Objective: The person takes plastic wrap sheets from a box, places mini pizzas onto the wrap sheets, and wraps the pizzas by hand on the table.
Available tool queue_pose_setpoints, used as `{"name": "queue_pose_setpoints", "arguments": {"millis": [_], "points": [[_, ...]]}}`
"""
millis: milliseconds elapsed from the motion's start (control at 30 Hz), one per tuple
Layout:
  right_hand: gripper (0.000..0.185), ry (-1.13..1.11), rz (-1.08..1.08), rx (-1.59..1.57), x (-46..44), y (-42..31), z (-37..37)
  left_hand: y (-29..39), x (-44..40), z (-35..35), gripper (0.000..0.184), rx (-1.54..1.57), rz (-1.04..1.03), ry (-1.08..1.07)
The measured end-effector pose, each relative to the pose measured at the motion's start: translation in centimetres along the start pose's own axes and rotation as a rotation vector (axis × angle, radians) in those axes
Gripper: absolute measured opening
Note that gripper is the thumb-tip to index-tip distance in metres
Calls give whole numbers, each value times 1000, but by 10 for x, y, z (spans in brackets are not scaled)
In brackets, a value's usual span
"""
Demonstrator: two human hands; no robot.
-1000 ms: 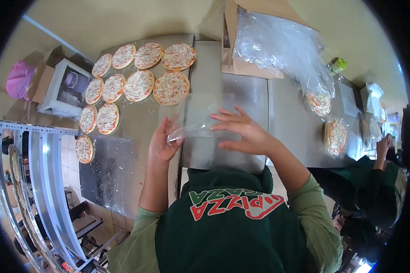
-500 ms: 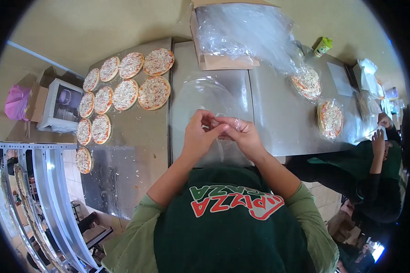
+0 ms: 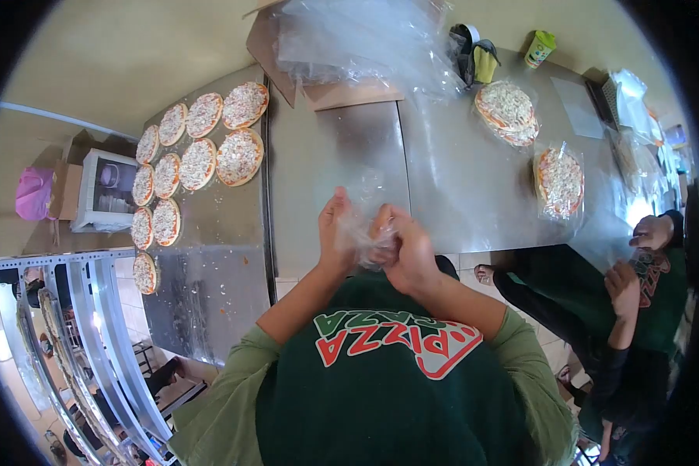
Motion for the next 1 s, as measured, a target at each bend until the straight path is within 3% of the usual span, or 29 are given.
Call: {"name": "queue_pose_setpoints", "arguments": {"millis": [67, 100, 167, 200, 267, 300, 333, 400, 533, 600, 667, 767, 867, 933, 1000], "points": [[13, -81, -14, -210, -37, 0, 58, 2, 11, -16, 34, 69, 64, -109], [13, 241, -74, 5, -35, 9, 75, 0, 15, -25, 36, 103, 145, -189], [16, 260, -80, 197, -16, 18, 58, -15, -3, -14, 38, 11, 70, -86], [17, 272, -76, 289, -12, 17, 53, -39, -38, 10, 39, -116, -85, 89], [16, 330, -26, 497, -11, 8, 61, -55, -39, 20, 41, -98, -83, 146], [16, 346, 11, 604, -19, 2, 63, -37, -23, 0, 42, 48, 46, 7], [16, 306, 15, 492, -27, -2, 66, -30, -13, -15, 43, 197, 171, -133], [16, 218, 19, 264, -47, -14, 83, -34, -16, -14, 43, 184, 176, -3], [13, 358, 49, 399, -59, -16, 129, -62, -50, 10, 44, 161, 25, 69], [13, 422, 78, 460, -65, -23, 144, -29, -20, -7, 44, 211, 81, 24], [12, 595, 113, 281, -62, -74, 132, -7, -13, -5, 42, 235, 118, 12], [14, 304, 112, 656, -71, -52, 157, -42, -49, 64, 35, 131, 113, 184], [17, 354, 352, 1084, -70, -74, 183, -58, -64, 125, 26, -106, 82, 448], [19, 342, 291, 1191, -61, -77, 181, -39, -46, 129, 19, -310, -15, 569], [21, 329, 252, 1293, -53, -78, 182, 7, -14, 86, 21, -882, -621, 748]]}}
Point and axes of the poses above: each hand's wrist, its own x-axis away from the middle knuckle, its own z-axis out of the back of the hand, y = z × x, the point moved 6 cm from there along -x, towards the middle knuckle, and after that the axes turned 14 degrees about z, right-handed, at the moved point
